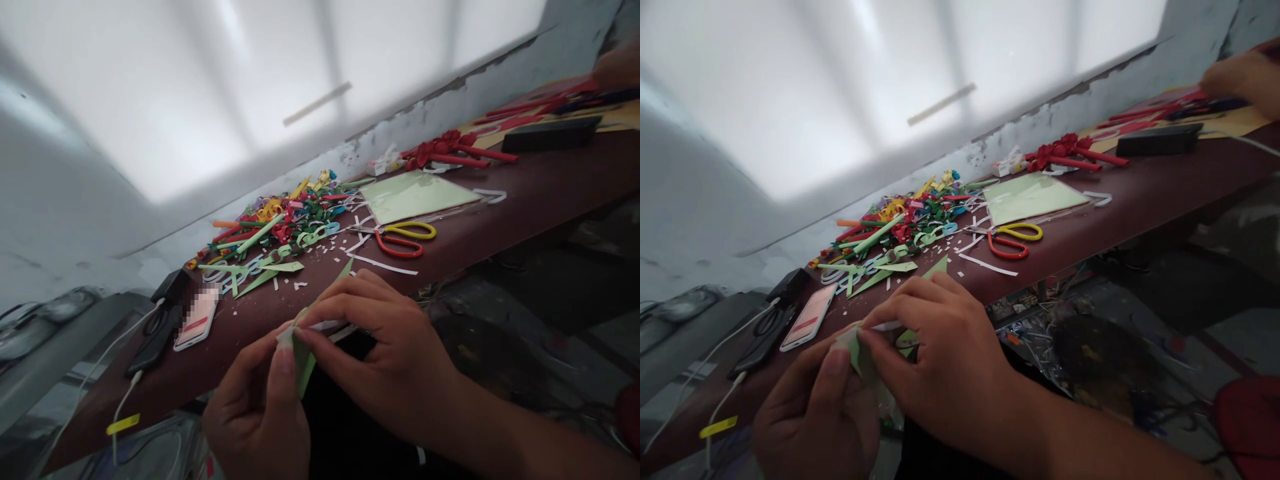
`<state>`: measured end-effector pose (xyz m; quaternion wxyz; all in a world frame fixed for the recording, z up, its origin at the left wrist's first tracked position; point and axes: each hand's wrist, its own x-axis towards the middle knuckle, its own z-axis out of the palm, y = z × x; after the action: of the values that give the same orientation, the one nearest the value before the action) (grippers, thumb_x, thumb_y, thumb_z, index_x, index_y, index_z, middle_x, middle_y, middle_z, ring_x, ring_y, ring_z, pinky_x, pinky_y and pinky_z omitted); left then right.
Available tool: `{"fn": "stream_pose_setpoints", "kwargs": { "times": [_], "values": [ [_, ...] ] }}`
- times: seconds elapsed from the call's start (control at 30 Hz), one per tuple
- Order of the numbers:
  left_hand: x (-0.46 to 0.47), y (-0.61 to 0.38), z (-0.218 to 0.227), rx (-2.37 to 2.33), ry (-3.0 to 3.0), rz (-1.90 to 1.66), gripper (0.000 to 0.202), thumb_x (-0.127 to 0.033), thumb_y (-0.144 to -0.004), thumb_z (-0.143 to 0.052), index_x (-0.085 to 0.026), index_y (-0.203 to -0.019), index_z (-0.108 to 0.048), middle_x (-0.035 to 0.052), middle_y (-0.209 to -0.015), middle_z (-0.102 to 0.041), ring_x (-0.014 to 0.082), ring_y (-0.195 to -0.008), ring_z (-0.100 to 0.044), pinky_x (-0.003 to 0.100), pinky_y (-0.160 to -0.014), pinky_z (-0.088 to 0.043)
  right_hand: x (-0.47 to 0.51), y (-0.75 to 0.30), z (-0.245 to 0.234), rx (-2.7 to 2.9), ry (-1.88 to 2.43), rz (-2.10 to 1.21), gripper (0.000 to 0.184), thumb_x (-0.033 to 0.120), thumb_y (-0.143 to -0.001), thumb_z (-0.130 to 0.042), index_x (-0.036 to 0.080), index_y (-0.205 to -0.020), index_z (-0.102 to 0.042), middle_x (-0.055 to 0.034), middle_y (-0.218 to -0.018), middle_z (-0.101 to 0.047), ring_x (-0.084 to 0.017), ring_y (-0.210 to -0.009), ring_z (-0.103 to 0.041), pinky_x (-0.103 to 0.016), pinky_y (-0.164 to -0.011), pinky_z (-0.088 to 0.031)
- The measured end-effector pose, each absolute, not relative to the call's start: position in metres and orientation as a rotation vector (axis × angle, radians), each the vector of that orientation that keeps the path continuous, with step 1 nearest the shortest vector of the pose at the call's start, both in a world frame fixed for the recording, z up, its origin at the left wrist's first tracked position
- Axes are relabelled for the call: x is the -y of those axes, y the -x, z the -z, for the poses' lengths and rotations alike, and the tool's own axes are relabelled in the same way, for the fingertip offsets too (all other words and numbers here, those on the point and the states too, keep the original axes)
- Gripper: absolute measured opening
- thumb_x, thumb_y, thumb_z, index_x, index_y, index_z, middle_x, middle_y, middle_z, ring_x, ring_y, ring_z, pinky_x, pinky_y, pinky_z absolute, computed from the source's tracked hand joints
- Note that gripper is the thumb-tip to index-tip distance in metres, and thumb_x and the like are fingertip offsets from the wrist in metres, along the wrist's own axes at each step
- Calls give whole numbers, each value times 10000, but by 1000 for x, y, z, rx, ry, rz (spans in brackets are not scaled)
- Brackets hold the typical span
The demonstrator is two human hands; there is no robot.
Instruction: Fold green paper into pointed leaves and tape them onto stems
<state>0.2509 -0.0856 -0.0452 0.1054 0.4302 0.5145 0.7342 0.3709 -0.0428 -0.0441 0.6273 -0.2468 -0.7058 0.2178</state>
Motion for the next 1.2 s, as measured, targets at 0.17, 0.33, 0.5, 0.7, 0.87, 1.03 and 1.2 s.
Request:
{"fn": "stream_pose_setpoints", "kwargs": {
  "times": [0.17, 0.33, 0.5, 0.7, 0.87, 1.03, 1.2],
  "values": [
    [89, -243, 49, -1658, -1344, -2006, 120, -411, -748, -818, -291, -759, -811, -39, -777, -805, 108, -682, -753, 118, -669, -588, 43, -371, 45, 1650, 540, -378, 74, 165, -901, -690, 175, -851, -744, -1, -846, -743, -158, -785, -630, -348, -775, -467],
    [91, -240, 46, -1923, -1531, -2022, 101, -405, -764, -795, -306, -752, -814, -45, -738, -798, 121, -647, -745, 151, -663, -596, 42, -369, 43, 1649, 554, -391, 73, 163, -897, -698, 189, -838, -732, 7, -841, -751, -155, -776, -646, -348, -791, -471],
    [90, -241, 50, -1938, -1472, -2083, 96, -392, -727, -812, -299, -749, -810, -46, -731, -796, 139, -633, -744, 182, -643, -606, 44, -369, 46, 1693, 491, -107, 116, 161, -926, -675, 174, -817, -714, -12, -827, -764, -166, -724, -604, -364, -706, -450],
    [88, -244, 58, -1723, -1218, -2217, 216, -465, -740, -805, -257, -685, -777, -2, -668, -766, 180, -578, -712, 268, -569, -605, 46, -372, 56, 1728, 366, 142, 44, 180, -928, -677, 174, -959, -707, 2, -934, -797, -161, -705, -602, -385, -628, -427],
    [98, -234, 39, -1505, -1128, -1870, 294, -467, -678, -871, -195, -662, -761, 29, -609, -735, 153, -498, -670, 239, -486, -579, 40, -370, 49, 1628, 355, -81, 86, 154, -895, -709, 193, -824, -678, 5, -794, -748, -140, -697, -612, -334, -666, -478],
    [96, -236, 41, -1365, -994, -1867, 292, -458, -639, -908, -203, -723, -792, 22, -691, -774, 122, -558, -693, 176, -533, -582, 45, -366, 42, 1594, 478, -526, 95, 163, -858, -738, 200, -772, -719, 12, -757, -702, -128, -711, -642, -282, -685, -511],
    [92, -240, 47, -1433, -920, -1976, 373, -515, -583, -921, -190, -717, -795, 18, -685, -777, 130, -545, -698, 172, -534, -586, 41, -372, 45, 1504, 568, -798, 95, 204, -835, -736, 195, -741, -733, 2, -740, -714, -131, -669, -665, -237, -591, -521]
  ]
}}
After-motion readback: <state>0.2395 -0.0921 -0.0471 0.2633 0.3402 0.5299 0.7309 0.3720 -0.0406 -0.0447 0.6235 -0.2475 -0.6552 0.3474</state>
